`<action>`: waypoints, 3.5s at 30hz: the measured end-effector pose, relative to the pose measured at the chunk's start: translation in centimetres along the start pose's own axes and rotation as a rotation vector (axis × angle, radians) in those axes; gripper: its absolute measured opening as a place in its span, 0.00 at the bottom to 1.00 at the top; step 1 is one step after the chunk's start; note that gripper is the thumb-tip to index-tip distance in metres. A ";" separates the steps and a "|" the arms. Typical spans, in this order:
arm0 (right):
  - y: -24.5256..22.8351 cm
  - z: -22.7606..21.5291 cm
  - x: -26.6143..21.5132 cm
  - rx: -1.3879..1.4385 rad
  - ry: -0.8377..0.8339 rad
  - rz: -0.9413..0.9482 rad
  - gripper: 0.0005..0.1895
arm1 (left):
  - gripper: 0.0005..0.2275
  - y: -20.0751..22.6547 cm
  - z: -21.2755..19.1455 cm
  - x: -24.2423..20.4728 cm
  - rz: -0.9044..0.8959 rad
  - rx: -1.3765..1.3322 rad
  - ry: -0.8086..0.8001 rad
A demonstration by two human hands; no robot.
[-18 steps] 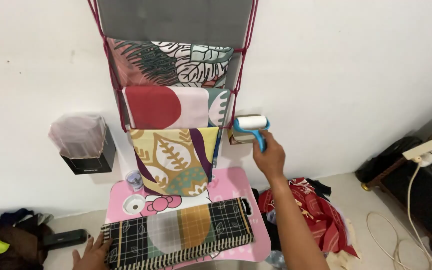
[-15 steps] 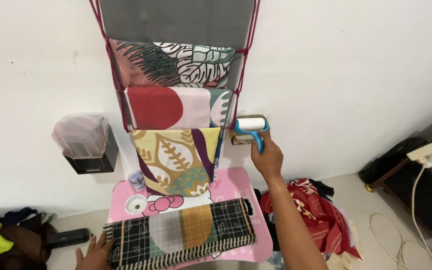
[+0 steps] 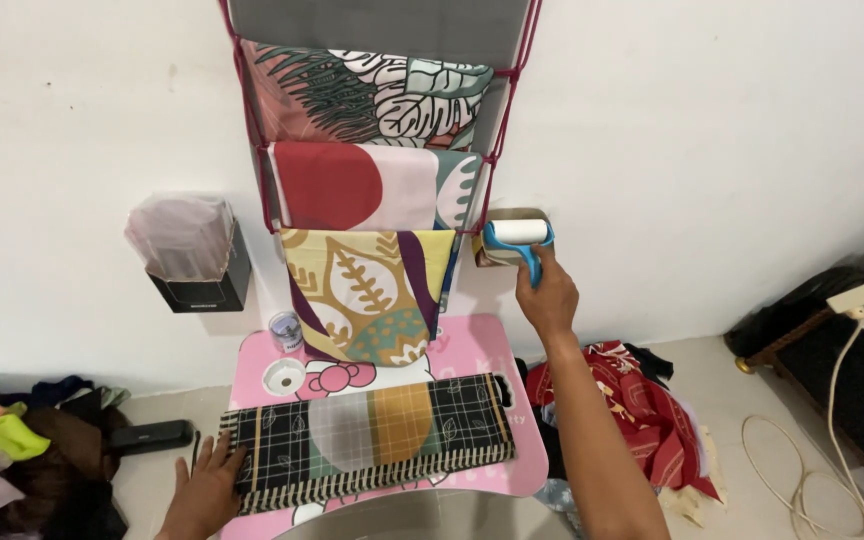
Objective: The person is using a lint roller to remove debris from a small piece of checkered fabric placed on a low table.
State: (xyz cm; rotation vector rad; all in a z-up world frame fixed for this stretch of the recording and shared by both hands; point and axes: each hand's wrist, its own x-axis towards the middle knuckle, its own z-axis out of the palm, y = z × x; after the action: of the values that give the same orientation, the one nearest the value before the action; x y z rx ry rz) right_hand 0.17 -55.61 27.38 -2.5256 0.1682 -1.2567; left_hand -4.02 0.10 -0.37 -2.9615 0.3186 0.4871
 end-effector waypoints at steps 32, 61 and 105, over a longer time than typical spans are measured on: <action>6.6 -3.7 -33.0 -0.150 -0.537 -0.697 0.21 | 0.27 0.5 1.6 -12.9 0.522 0.238 0.663; 7.0 3.1 -21.1 0.450 -0.395 0.390 0.21 | 0.23 1.0 -8.9 -3.6 -0.101 -0.823 0.637; -1.8 -4.1 -2.8 0.290 -0.348 0.523 0.41 | 0.41 4.4 3.0 2.5 -0.073 -0.180 0.157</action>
State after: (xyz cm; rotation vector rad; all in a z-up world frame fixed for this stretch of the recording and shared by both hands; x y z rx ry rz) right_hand -4.89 -54.15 28.18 -2.1996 0.4879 -0.5845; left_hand -3.63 -4.12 -4.39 -3.1807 0.1902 0.2897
